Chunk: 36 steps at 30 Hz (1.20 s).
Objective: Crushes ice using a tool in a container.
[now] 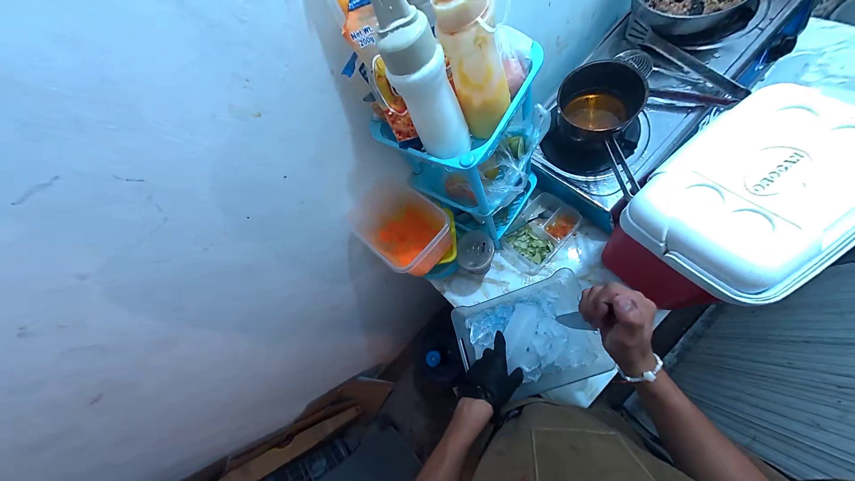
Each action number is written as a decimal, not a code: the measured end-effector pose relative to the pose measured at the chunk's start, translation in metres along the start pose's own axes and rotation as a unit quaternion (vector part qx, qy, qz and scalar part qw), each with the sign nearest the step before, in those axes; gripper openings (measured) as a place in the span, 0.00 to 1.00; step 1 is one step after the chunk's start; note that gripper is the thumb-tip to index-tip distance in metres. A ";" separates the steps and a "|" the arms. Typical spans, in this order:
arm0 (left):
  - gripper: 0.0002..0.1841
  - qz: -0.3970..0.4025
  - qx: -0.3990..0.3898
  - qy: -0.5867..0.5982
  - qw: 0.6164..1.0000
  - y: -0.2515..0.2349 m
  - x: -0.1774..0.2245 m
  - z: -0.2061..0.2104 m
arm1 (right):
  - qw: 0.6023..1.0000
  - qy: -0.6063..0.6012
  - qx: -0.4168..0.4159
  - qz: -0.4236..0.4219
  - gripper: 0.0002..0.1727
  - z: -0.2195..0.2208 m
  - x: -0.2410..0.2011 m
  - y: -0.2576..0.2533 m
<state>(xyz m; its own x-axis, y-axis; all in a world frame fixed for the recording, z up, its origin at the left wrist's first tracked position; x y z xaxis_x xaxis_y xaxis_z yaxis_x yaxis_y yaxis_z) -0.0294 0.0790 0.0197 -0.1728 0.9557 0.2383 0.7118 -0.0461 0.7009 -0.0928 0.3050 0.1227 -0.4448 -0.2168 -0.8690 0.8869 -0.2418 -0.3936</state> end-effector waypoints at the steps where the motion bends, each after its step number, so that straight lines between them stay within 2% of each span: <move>1: 0.48 0.001 -0.009 -0.025 1.000 0.000 -0.001 -0.002 | 1.000 -0.008 0.008 -0.002 0.29 0.000 -0.005 -0.005; 5: 0.49 0.002 -0.010 -0.063 0.998 -0.012 0.001 0.005 | 1.000 0.002 0.005 0.017 0.31 0.011 0.009 -0.022; 9: 0.49 0.027 0.018 -0.071 0.997 -0.030 -0.006 0.011 | 0.998 -0.030 -0.026 -0.039 0.30 0.044 -0.055 -0.040; 10: 0.50 0.032 0.021 -0.069 0.997 -0.031 -0.009 0.013 | 0.998 -0.028 -0.033 -0.051 0.29 0.050 -0.058 -0.037; 12: 0.51 0.049 0.050 -0.057 0.996 -0.027 -0.018 0.017 | 0.999 0.007 -0.034 -0.040 0.30 0.056 -0.012 -0.022; 14: 0.50 0.017 0.009 -0.071 0.997 -0.026 -0.008 0.006 | 0.999 0.026 -0.032 -0.029 0.32 0.054 0.030 -0.014; 16: 0.49 0.004 -0.027 -0.058 0.998 -0.028 -0.005 0.001 | 0.999 0.033 -0.032 -0.004 0.33 0.049 0.024 -0.025; 20: 0.49 0.024 -0.016 -0.039 0.999 -0.034 -0.011 0.002 | 0.999 -0.017 -0.032 -0.040 0.30 0.052 -0.041 -0.043; 21: 0.49 0.028 -0.015 -0.035 0.999 -0.036 -0.012 0.004 | 0.999 -0.024 -0.029 -0.037 0.30 0.054 -0.032 -0.036; 24: 0.49 0.048 -0.019 -0.028 0.998 -0.039 -0.013 0.007 | 0.999 -0.001 -0.022 -0.030 0.32 0.058 0.049 -0.006; 25: 0.49 0.051 -0.019 -0.029 0.998 -0.041 -0.009 0.006 | 0.999 0.010 -0.024 -0.033 0.32 0.060 0.055 -0.011; 26: 0.49 0.047 -0.015 -0.035 0.998 -0.040 -0.008 0.005 | 0.999 0.018 -0.028 -0.034 0.33 0.065 0.046 -0.021; 30: 0.47 -0.002 0.010 -0.091 0.996 -0.028 0.001 0.008 | 0.997 0.006 -0.056 -0.051 0.31 0.075 -0.037 -0.050; 31: 0.47 -0.008 0.020 -0.099 0.995 -0.025 0.002 0.009 | 0.998 0.009 -0.046 -0.042 0.32 0.071 -0.033 -0.046; 34: 0.47 0.006 0.049 -0.110 0.993 -0.027 0.006 0.006 | 0.998 0.056 -0.009 0.011 0.35 0.051 0.030 -0.028; 36: 0.47 0.012 0.046 -0.126 0.991 -0.026 0.011 0.008 | 0.998 0.061 -0.016 0.026 0.34 0.042 0.027 -0.036</move>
<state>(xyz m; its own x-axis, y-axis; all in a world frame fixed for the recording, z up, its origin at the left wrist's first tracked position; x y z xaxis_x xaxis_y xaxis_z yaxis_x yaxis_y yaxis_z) -0.0443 0.0926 -0.0015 0.0117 0.9974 0.0715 0.7743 -0.0543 0.6305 -0.1418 0.2679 0.1254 -0.3815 -0.1109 -0.9177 0.9128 -0.2019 -0.3550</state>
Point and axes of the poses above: each hand's wrist, its own y-axis away from the middle knuckle, its own z-axis out of the palm, x = y × z, the point moved 9 cm from there along -y, towards the middle knuckle, and after that the axes turned 8 degrees about x, right-handed, at the moved point
